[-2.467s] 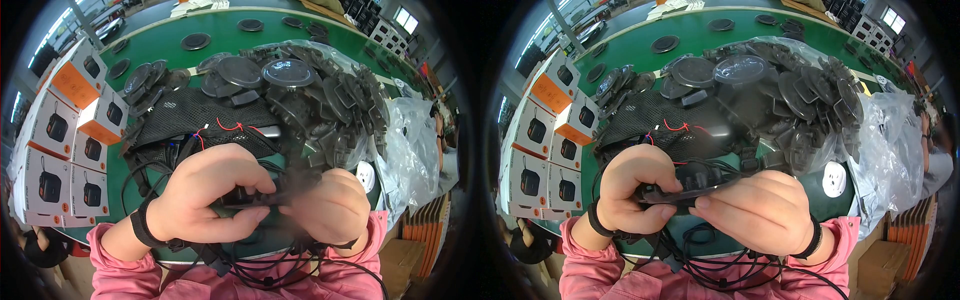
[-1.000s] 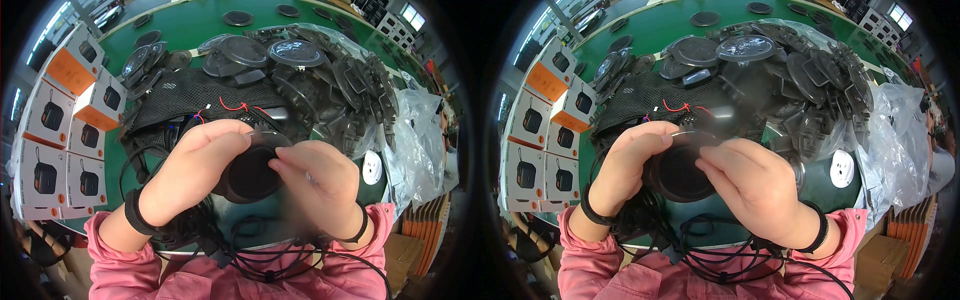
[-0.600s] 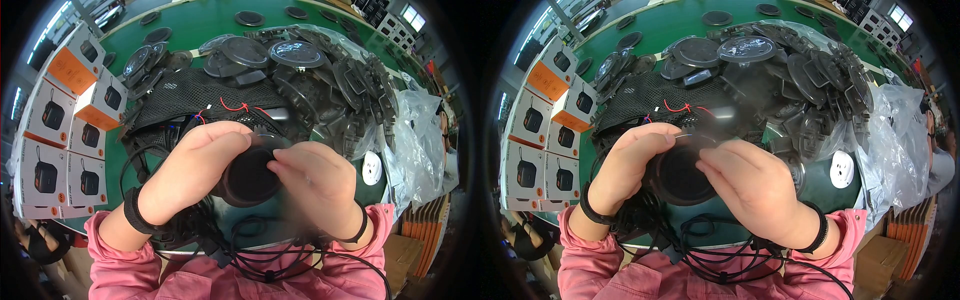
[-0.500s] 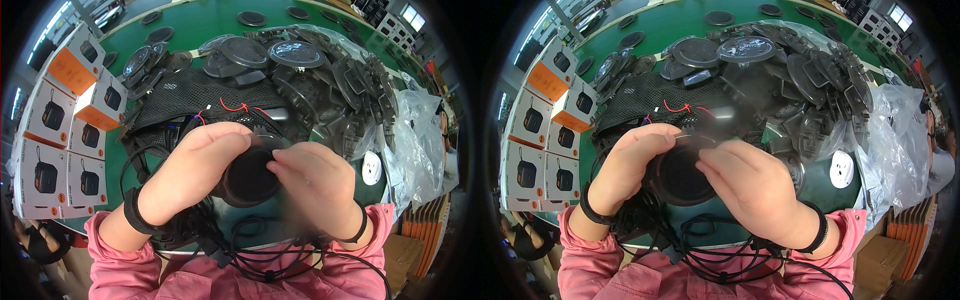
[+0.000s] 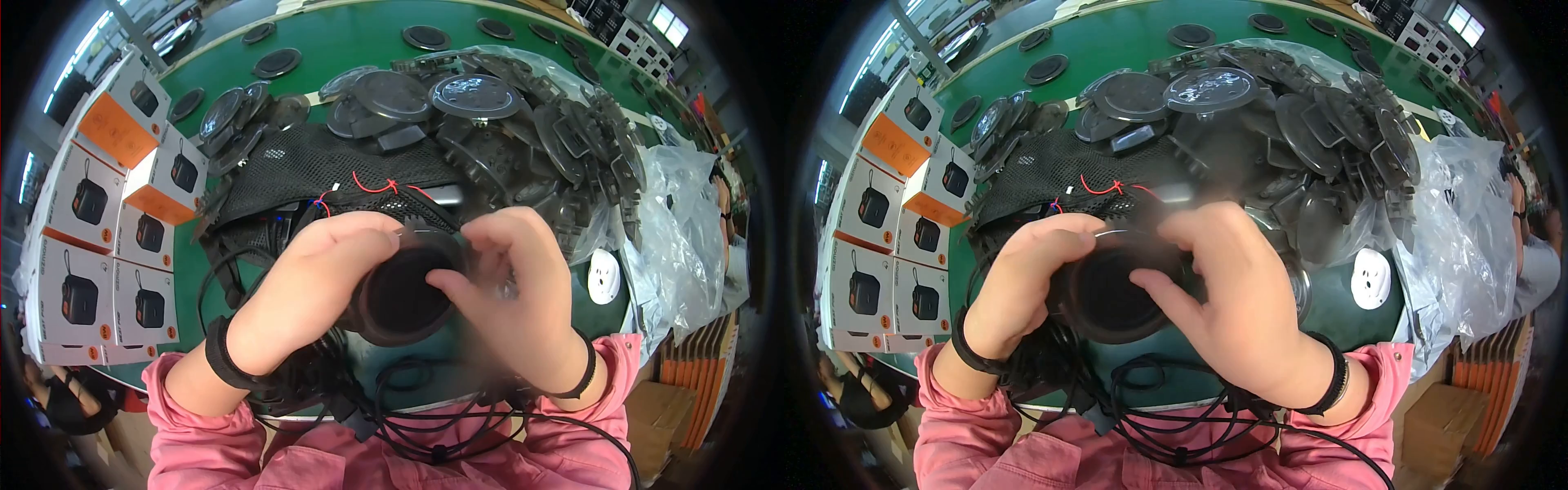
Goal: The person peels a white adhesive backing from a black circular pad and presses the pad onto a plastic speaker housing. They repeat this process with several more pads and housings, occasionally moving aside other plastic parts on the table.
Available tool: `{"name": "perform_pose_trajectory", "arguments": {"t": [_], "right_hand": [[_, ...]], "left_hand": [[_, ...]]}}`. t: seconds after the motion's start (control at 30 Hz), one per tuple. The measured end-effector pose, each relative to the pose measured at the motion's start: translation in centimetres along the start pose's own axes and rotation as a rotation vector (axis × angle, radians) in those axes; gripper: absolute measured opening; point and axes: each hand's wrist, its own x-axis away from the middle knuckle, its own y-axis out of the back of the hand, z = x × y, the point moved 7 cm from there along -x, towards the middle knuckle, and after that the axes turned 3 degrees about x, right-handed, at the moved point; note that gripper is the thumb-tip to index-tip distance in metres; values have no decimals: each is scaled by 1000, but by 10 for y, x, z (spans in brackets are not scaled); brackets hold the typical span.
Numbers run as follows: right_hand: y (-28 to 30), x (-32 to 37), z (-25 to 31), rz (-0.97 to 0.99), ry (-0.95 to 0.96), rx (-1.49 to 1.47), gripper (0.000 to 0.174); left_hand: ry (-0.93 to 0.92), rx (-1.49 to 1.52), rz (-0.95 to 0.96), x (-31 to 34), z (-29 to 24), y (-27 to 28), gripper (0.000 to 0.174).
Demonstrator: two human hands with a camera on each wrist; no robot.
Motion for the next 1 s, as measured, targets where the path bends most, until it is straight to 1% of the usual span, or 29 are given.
{"name": "perform_pose_trajectory", "arguments": {"t": [0.03, 0.07, 0.1, 0.17, 0.2, 0.23, 0.3, 0.33, 0.37, 0.43, 0.47, 0.53, 0.57, 0.6, 0.63, 0.67, 0.7, 0.77, 0.8, 0.83, 0.9, 0.97, 1.0], "right_hand": [[-3, 2, -8, -7, -118, -128, 24], [-6, 5, -17, -15, -237, -256, 23], [-8, 7, -19, -21, -240, -255, 23], [-39, 22, -37, 150, -653, -1009, 24], [-40, 20, -34, 165, -664, -1154, 28], [-39, 20, -33, 159, -656, -1154, 28], [-45, 22, -30, 221, -718, -1288, 29], [-44, 16, -20, 333, -715, -1273, 33], [-44, 14, -20, 369, -613, -1136, 36], [-37, 10, -19, 324, -607, -1098, 35], [-35, 10, -17, 328, -579, -1102, 35], [-33, 12, -24, 292, -646, -1085, 35], [-34, 11, -21, 299, -626, -1086, 35], [-33, 10, -23, 230, -648, -1140, 35], [-31, 9, -25, 160, -672, -1195, 35], [-32, 10, -24, 216, -672, -1192, 35], [-33, 11, -24, 220, -660, -1193, 35], [-39, 17, -32, 124, -746, -1318, 37], [-40, 17, -31, 184, -748, -1296, 37], [-41, 18, -32, 184, -748, -1297, 37], [-49, 20, -30, 322, -743, -1301, 35], [-48, 20, -29, 323, -755, -1291, 34], [-50, 21, -30, 344, -762, -1283, 34]], "left_hand": [[1, -3, 2, 0, -1, -1, 18], [-21, 79, -12, -1, -3, 0, 19], [-44, 160, -25, -1, -5, 0, 20], [-50, 174, -37, 0, -7, 2, 21], [-56, 192, -54, 0, -8, 3, 22], [-61, 186, -50, 0, -9, 3, 22], [-52, 185, -46, 1, -9, 4, 23], [-48, 206, -32, -1, -6, 4, 23], [-61, 168, -10, -2, -7, 4, 23], [-33, 163, 44, -4, -5, 3, 24], [-47, 150, 97, -4, -8, 0, 25], [-63, 7, 77, -1, -17, 0, 23], [-79, -86, 82, -2, -19, 3, 21], [-95, -90, 74, -2, -24, 7, 21], [-117, -174, 102, -3, -29, 8, 20], [-138, -258, 129, -3, -35, 9, 19], [-136, -265, 69, -1, -43, 12, 18], [-265, -341, -69, -1, -75, 23, 16], [-355, -368, -144, -6, -90, 36, 15], [-443, -394, -219, -13, -106, 53, 14], [-441, -489, -382, -30, -136, 81, 14], [-390, -460, -506, -64, -148, 130, 11], [-395, -462, -500, -80, -153, 147, 11]]}}
